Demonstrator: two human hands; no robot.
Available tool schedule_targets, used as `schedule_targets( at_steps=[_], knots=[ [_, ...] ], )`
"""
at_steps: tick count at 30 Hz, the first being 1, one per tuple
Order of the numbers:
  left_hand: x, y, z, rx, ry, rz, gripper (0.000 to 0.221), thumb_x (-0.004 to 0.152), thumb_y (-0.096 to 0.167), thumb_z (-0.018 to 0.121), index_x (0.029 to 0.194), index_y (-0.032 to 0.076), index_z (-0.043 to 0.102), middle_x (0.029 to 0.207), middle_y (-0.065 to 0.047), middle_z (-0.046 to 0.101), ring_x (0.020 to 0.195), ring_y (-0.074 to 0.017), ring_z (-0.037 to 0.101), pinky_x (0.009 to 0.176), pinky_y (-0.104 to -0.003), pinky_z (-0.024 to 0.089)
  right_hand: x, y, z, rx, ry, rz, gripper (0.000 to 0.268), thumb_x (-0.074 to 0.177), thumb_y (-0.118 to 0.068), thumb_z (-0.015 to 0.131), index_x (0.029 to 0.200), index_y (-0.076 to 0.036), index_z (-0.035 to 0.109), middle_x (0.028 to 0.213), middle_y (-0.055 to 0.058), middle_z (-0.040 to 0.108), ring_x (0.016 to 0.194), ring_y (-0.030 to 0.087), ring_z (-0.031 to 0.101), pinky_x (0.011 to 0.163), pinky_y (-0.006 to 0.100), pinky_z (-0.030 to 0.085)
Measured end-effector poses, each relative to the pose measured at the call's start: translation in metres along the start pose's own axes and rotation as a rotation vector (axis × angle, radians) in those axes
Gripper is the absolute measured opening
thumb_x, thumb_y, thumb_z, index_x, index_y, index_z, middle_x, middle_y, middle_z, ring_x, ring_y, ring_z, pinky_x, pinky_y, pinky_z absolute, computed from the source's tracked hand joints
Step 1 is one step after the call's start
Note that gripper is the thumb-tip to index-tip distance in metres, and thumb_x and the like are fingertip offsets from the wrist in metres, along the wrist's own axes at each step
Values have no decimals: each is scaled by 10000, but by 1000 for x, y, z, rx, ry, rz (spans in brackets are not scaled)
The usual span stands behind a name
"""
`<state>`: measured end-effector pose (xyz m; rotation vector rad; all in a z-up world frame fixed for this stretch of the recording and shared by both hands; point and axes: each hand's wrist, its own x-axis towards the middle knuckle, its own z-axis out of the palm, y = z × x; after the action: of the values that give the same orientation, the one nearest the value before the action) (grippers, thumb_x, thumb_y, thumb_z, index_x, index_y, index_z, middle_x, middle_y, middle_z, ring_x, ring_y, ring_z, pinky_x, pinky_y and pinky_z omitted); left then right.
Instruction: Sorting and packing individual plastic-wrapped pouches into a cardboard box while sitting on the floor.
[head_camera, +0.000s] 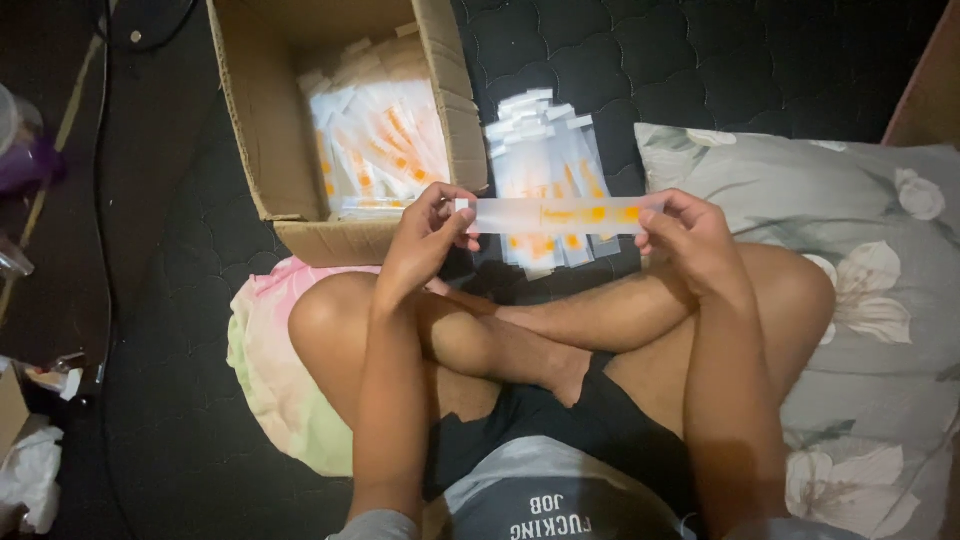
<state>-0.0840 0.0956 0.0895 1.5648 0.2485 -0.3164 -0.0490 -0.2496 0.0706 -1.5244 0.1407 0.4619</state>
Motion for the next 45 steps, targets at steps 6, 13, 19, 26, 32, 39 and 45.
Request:
schedule_targets(
  at_steps=[6, 13, 19, 26, 32, 39, 45],
  knots=[
    [0, 2, 3, 47, -18, -19, 230, 1008, 101, 607, 1230, 42, 613, 854, -127, 674, 710, -217, 748, 703, -312, 612, 0, 4, -2, 30, 65, -26, 227, 955, -69, 682, 1162, 22, 694, 844, 64, 622, 713, 148, 711, 718, 300, 635],
    [3, -3, 8, 25, -18, 26, 219, 1004, 76, 606, 1215, 17, 608, 850, -129, 669, 702, -220, 736, 691, -311, 606, 18, 39, -16, 151, 117, -58, 238, 939, -67, 736, 1147, 24, 667, 800, 64, 614, 677, 145, 708, 707, 311, 652],
    [3, -2, 6, 21, -21, 48, 220, 1002, 72, 599, 1211, 3, 601, 857, -126, 664, 703, -220, 734, 682, -310, 604, 16, 32, -9, 164, 124, -70, 180, 951, -84, 726, 1091, 3, 656, 789, 46, 614, 678, 135, 700, 712, 299, 639],
    [4, -3, 6, 36, -16, 62, 189, 991, 50, 598, 1171, -9, 607, 845, -125, 658, 683, -211, 719, 650, -295, 595, 16, 37, -9, 198, 109, -86, 168, 942, -78, 725, 1050, 11, 633, 761, 54, 617, 671, 140, 699, 696, 308, 635],
    [-2, 0, 21, 588, -128, 187, 100, 915, 104, 644, 1014, 97, 656, 837, -217, 702, 813, -459, 707, 707, -508, 538, 18, 30, -7, 213, 192, -169, 114, 956, -139, 689, 993, -94, 591, 777, -15, 569, 657, 64, 627, 654, 182, 542],
    [0, -9, 62, 743, -426, 57, 157, 846, 84, 672, 998, 68, 706, 962, -207, 753, 952, -422, 736, 836, -493, 569, 16, 10, 17, 422, 162, -281, 233, 940, -239, 734, 949, -140, 523, 842, 88, 677, 704, 138, 695, 644, 207, 537],
    [-2, 11, 66, 606, -312, 345, 276, 721, 152, 735, 980, 58, 749, 891, -179, 751, 877, -392, 737, 830, -486, 555, 20, 32, 34, 135, 166, -276, 126, 1026, -112, 661, 1123, -97, 580, 883, 31, 677, 745, 92, 672, 689, 204, 559]
  ],
)
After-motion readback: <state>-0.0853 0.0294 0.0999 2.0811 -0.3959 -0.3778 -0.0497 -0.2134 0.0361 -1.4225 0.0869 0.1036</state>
